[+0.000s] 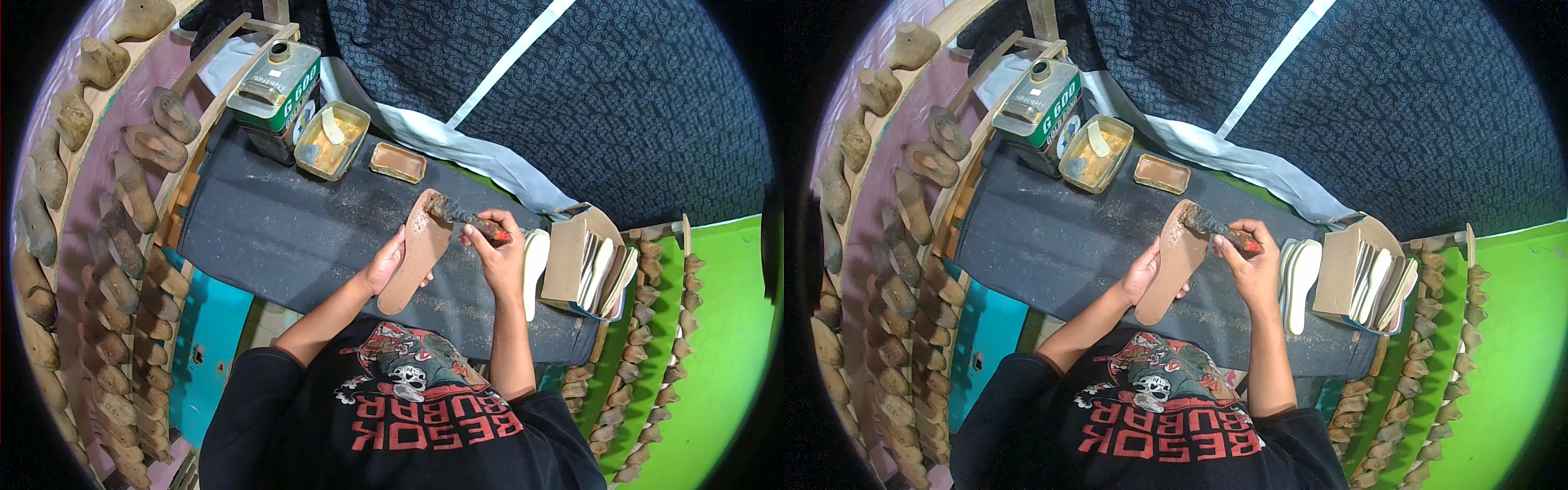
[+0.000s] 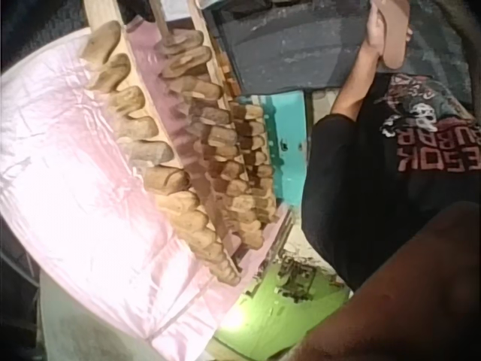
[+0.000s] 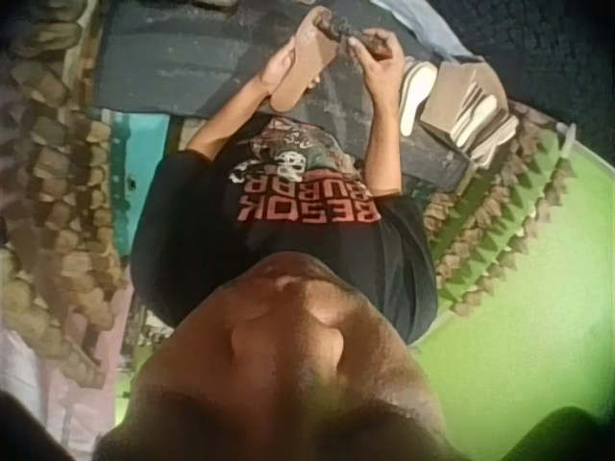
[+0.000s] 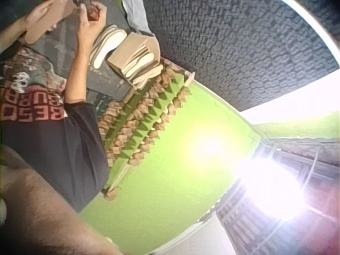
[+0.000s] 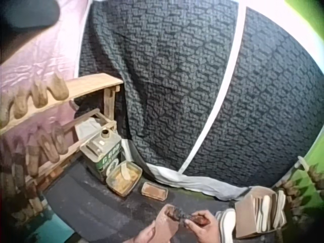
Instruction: The person applies adhesive to shoe soles using a brush, washes soles in a basin, sorts insoles from a box, and applies adhesive to another sole with a brush.
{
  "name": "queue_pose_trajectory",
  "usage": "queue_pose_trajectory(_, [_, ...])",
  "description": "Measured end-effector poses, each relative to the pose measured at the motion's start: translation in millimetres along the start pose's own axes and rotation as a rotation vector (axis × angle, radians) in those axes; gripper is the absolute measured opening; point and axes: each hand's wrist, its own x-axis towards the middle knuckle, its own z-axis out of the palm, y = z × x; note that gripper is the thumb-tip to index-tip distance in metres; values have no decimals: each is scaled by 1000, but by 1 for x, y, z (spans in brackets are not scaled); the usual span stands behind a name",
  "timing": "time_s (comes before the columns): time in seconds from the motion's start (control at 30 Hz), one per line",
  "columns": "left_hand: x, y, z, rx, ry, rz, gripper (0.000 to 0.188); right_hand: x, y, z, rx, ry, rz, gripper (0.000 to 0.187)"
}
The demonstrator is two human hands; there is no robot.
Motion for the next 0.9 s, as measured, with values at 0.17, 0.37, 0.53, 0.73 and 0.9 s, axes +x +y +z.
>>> queue_pose_trajectory(0.17, [-2,5,1,-46,-24,-29,71,1,-7,2,-123,2,-21,34])
queue_pose_trajectory(0.37, [-2,2,3,-18,1,-39,70,6,-16,4,-444,-44,-331,24])
queue_pose_trajectory(0.53, [-3,0,11,18,83,-45,69,2,-24,8,-594,-114,-373,16])
queue_pose_trajectory(0.73, [-1,-5,11,89,-23,-96,69,10,-16,16,-454,184,-405,11])
queue_pose_trajectory(0.9, [-2,-3,16,17,37,-58,70,-8,-16,18,-508,-42,-401,10])
